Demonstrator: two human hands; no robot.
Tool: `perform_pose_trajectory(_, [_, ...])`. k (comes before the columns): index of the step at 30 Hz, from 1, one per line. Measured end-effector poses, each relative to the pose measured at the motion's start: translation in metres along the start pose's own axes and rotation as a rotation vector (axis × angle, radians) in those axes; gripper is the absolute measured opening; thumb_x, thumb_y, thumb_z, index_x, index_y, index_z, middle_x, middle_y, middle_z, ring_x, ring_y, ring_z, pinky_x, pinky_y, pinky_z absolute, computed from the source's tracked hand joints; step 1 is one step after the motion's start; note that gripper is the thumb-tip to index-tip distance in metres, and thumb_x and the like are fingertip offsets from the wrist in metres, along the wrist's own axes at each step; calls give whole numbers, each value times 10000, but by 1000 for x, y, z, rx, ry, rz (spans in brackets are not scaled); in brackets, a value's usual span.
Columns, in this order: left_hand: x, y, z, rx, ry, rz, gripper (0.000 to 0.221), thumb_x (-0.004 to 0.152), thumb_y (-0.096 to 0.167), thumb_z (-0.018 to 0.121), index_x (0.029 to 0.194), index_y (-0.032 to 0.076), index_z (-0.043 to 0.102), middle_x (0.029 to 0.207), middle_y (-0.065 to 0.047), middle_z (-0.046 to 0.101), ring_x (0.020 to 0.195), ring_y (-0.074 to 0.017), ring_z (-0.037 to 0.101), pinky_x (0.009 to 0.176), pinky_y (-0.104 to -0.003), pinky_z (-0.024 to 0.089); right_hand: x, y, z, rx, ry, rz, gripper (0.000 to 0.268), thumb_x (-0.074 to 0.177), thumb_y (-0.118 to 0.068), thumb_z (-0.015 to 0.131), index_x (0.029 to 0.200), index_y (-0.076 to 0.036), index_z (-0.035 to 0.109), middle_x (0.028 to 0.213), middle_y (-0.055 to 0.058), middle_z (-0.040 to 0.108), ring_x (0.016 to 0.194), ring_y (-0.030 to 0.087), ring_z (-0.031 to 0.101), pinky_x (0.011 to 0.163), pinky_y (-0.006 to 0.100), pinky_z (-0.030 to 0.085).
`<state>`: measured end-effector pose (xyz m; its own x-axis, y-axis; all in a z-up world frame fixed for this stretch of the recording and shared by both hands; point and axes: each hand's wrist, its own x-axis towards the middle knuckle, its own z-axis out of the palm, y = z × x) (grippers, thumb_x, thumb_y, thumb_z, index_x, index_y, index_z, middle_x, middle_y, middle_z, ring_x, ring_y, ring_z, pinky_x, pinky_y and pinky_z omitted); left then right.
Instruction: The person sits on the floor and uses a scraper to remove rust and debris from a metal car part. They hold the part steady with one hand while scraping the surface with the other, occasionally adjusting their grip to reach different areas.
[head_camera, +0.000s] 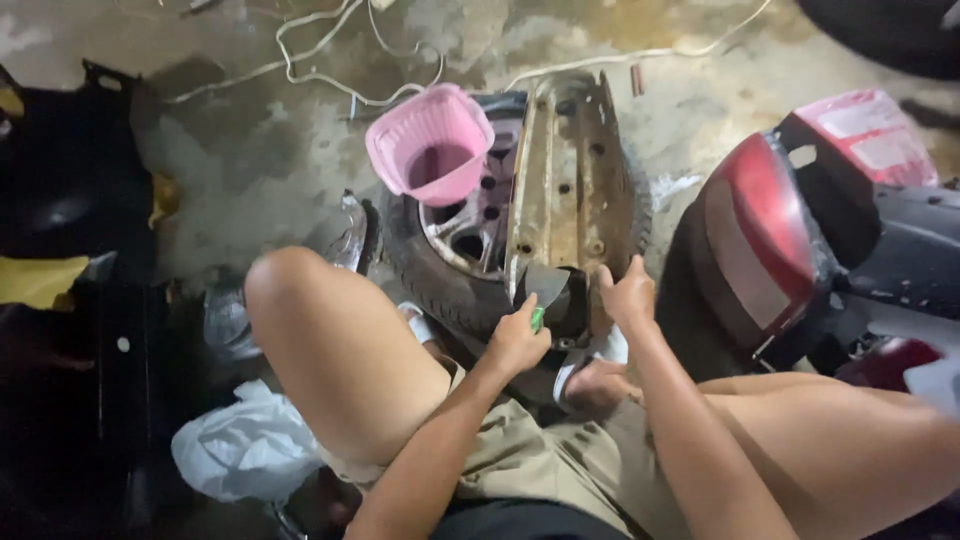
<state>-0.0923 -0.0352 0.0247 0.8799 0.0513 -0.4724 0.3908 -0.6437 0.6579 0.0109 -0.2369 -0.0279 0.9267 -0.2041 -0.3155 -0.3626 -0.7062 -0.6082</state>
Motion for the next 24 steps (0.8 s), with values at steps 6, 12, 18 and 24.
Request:
perform_pose_trajectory(6, [18, -31, 13, -88, 34, 30, 701, 793, 281, 622, 1477, 144, 556, 1202, -254, 705, 1152, -385, 681, 926, -458, 567, 16, 9, 4, 23, 7, -18, 761, 1024, -435, 614, 1533, 73, 367, 1375, 375, 559, 1306, 471, 572, 1008, 563, 562])
perform_pose_trajectory(12, [-17, -13, -2, -153, -77, -20, 750, 770, 311, 670, 1503, 257, 520, 1241, -185, 706, 1146, -313, 688, 910, -389, 577, 3, 8, 1, 13, 36, -9, 727, 1028, -430, 610, 1504, 77, 397, 1325, 380, 593, 1256, 492, 605, 967, 568, 582])
perform_pose_trajectory(18, [17, -36, 23, -172, -95, -19, 728, 771, 332, 684, 1484, 312, 538, 1204, -140, 715, 1093, -264, 703, 860, -357, 582, 13, 21, 7, -58, 102, -59, 665, 985, -477, 671, 1378, 28, 491, 1221, 364, 651, 1172, 496, 653, 949, 566, 592])
perform_pose_trajectory(24, [45, -46, 35, -191, -15, -1, 697, 791, 363, 679, 1475, 358, 546, 1237, -142, 696, 1133, -270, 686, 888, -364, 573, 31, 24, 21, 9, 170, -97, 564, 966, -426, 714, 1303, -5, 552, 1190, 359, 681, 1159, 494, 659, 965, 567, 574])
